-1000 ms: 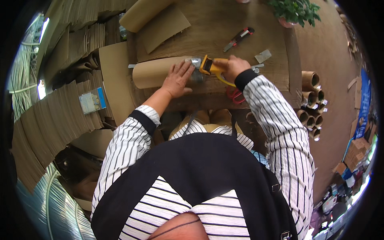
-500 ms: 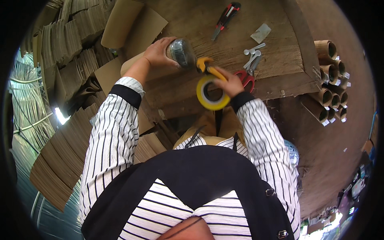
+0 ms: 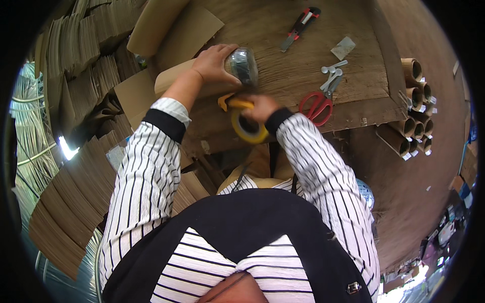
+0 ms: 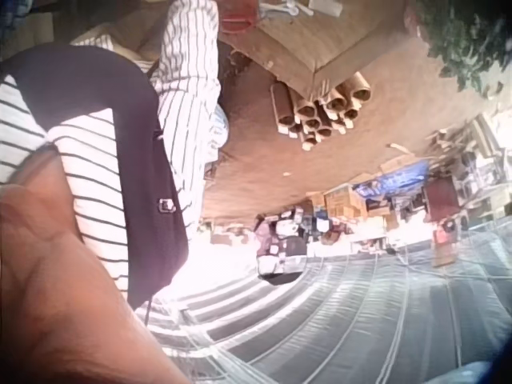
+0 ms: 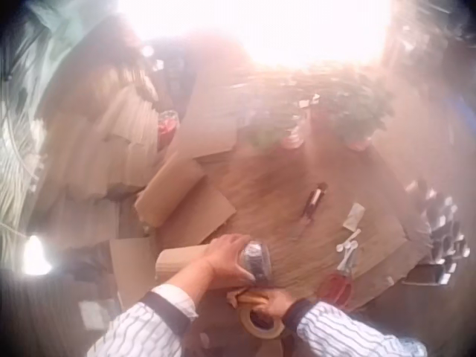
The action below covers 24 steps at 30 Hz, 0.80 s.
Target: The person assembles cylindrical cardboard planters by wrapping corrugated cardboard around a plastic bottle, securing it with tape, and trimming the edges with scissors. They then place a small potted plant inside the finished planter.
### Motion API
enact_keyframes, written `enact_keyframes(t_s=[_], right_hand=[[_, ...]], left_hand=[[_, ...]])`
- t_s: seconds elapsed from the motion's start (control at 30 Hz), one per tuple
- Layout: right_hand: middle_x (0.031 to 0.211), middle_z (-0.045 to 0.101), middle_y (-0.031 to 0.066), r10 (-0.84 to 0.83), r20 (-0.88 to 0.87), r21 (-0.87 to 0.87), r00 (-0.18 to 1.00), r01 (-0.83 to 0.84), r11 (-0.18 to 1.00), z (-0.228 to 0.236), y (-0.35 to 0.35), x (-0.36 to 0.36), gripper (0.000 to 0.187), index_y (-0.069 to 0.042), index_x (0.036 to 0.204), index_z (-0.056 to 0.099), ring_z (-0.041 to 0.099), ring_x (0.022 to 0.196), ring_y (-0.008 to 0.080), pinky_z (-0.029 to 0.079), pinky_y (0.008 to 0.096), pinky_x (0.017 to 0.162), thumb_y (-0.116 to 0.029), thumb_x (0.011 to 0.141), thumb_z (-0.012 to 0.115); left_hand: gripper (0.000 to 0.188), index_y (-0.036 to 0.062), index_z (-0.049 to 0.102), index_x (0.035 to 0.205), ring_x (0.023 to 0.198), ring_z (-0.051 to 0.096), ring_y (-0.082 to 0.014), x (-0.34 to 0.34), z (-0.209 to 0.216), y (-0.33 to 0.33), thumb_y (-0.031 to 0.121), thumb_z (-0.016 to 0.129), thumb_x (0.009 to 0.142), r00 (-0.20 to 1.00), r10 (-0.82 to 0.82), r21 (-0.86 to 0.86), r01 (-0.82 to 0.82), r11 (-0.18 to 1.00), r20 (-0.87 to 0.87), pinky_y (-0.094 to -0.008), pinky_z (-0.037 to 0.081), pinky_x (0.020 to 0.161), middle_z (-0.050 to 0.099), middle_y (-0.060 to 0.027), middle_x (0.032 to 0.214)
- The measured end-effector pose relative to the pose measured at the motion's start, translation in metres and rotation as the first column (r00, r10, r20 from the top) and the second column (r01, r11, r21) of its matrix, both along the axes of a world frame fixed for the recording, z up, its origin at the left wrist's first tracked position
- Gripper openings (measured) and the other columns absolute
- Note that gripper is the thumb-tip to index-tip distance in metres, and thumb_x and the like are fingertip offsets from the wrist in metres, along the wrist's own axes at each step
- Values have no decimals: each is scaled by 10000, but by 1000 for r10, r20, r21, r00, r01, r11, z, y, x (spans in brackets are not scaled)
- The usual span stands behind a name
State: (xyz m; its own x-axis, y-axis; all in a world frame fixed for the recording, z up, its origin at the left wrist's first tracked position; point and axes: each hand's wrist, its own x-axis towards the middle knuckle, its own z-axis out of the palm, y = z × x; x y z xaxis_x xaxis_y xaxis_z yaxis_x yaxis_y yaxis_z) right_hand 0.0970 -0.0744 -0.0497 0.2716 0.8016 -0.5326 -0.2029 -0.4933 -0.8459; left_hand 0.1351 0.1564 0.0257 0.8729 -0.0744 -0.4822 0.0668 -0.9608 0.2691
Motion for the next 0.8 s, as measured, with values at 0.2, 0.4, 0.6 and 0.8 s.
enact_keyframes(t_s=[0.2, 0.4, 0.6, 0.8], right_hand=[[1091, 712, 151, 321, 177, -94, 930, -309, 946, 32, -18, -10, 579, -232, 1313, 629, 685, 959, 317, 537, 411, 879, -319, 756, 758], [991, 669, 104, 125, 246, 2, 961, -130, 992, 108, -114, 13, 672, -171, 1290, 661, 654, 939, 264, 522, 370, 871, -49, 654, 839], [895, 620, 72, 32, 608, 124, 794, -134, 983, 161, -24, 63, 584, -189, 1251, 680, 637, 786, 235, 544, 358, 728, -89, 695, 827], [930, 722, 76, 780, 599, -474, 183, -704, 529, 166, 70, 37, 322, -253, 1126, 702, 699, 872, 277, 568, 400, 711, -200, 816, 636]], left_hand=[[907, 155, 449, 1417, 1324, 379, -324, -99, -18, -30, 581, 778, 687, 910, 59, -41, -46, 998, 410, -484, 266, 1116, 462, -126, 1358], [1104, 48, 390, 1444, 1367, 342, -349, -178, 1, -58, 541, 864, 577, 885, 330, -115, -309, 944, 329, -506, 226, 1145, 413, -154, 1438], [1249, -10, 312, 1467, 1417, 290, -370, -228, -7, -84, 534, 900, 509, 885, 381, -42, -385, 922, 266, -528, 179, 1177, 351, -189, 1500], [1279, -26, 277, 1471, 1419, 290, -358, -242, -13, -86, 514, 909, 499, 831, 462, -110, -451, 885, 309, -521, 187, 1173, 347, -200, 1498]])
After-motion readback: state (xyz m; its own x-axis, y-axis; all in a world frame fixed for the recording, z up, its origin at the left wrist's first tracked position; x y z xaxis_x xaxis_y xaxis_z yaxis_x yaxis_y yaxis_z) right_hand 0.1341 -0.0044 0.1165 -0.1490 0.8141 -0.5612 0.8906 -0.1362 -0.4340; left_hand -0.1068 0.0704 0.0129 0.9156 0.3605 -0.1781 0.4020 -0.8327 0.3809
